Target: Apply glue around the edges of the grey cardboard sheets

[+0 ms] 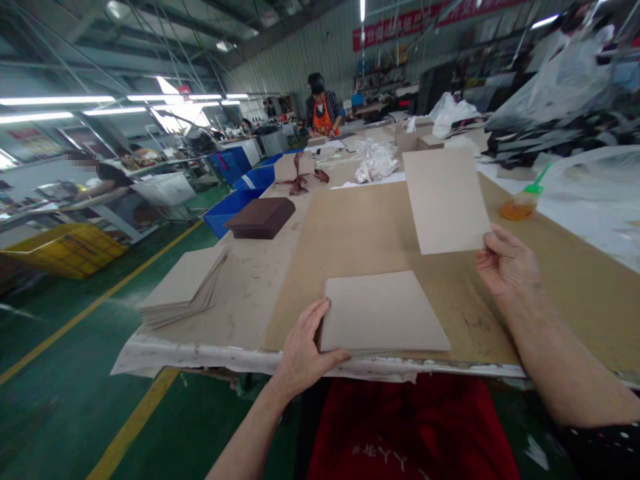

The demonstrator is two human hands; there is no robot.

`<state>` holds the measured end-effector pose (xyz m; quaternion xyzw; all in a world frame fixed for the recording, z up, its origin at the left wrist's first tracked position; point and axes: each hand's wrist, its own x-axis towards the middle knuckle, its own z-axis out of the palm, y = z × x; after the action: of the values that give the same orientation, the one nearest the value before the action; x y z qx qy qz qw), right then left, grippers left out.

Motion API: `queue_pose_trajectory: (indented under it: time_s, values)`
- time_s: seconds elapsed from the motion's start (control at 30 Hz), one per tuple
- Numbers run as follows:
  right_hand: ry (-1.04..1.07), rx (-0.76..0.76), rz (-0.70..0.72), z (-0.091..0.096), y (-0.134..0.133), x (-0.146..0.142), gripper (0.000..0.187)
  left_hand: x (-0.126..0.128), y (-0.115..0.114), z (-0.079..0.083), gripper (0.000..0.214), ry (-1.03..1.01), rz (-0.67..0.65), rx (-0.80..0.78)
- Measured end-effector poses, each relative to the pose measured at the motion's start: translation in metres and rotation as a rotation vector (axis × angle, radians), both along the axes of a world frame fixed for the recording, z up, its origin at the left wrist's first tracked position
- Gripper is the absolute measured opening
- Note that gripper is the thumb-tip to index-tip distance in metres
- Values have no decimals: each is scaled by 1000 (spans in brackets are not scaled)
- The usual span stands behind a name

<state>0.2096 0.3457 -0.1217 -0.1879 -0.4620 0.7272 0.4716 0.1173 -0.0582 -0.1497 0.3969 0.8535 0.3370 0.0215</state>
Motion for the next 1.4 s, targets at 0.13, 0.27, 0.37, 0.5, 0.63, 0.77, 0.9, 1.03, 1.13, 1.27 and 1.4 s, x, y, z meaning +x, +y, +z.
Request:
queue_pose_trajectory:
  time_s: [0.13, 0.27, 0.37, 0.5, 0.63, 0.77, 0.9, 1.03, 1.13, 1.27, 1.4]
  values:
    - [96, -91, -8, 0, 0, -4, 30, 3, 2, 1, 89, 26, 21, -41]
    - [78, -92, -23, 1, -3, -5, 31, 0, 0, -1, 92, -35, 9, 63]
    - [42, -47, -63, 0, -9, -7, 24, -3, -3, 0, 71, -213, 52, 393]
    - [-26, 77, -152, -3, -24, -8, 19, 5, 5, 12, 36, -293, 309, 774]
    - [-151, 370, -149, 0, -54, -3, 15, 23, 40, 32, 29, -486, 191, 822]
    - [-102, 1042, -164, 7, -83, 11, 16, 40, 81, 51, 49, -916, -102, 855]
    - [23, 1446, -96, 4, -98, 36, 34, 56, 100, 56, 51, -1111, -27, 1066]
    - [-24, 1566, 41, -18, -108, 65, 38, 70, 92, 41, 36, -1248, 290, 1141]
    - [-99, 1590, 120, -37, -117, 83, 39, 78, 80, 30, 31, -1354, 366, 1087]
    - [-153, 1584, 110, -50, -120, 102, 43, 89, 70, 26, 25, -1433, 395, 1019]
    - [-228, 1610, 120, -56, -115, 114, 46, 97, 62, 24, 28, -1465, 415, 896]
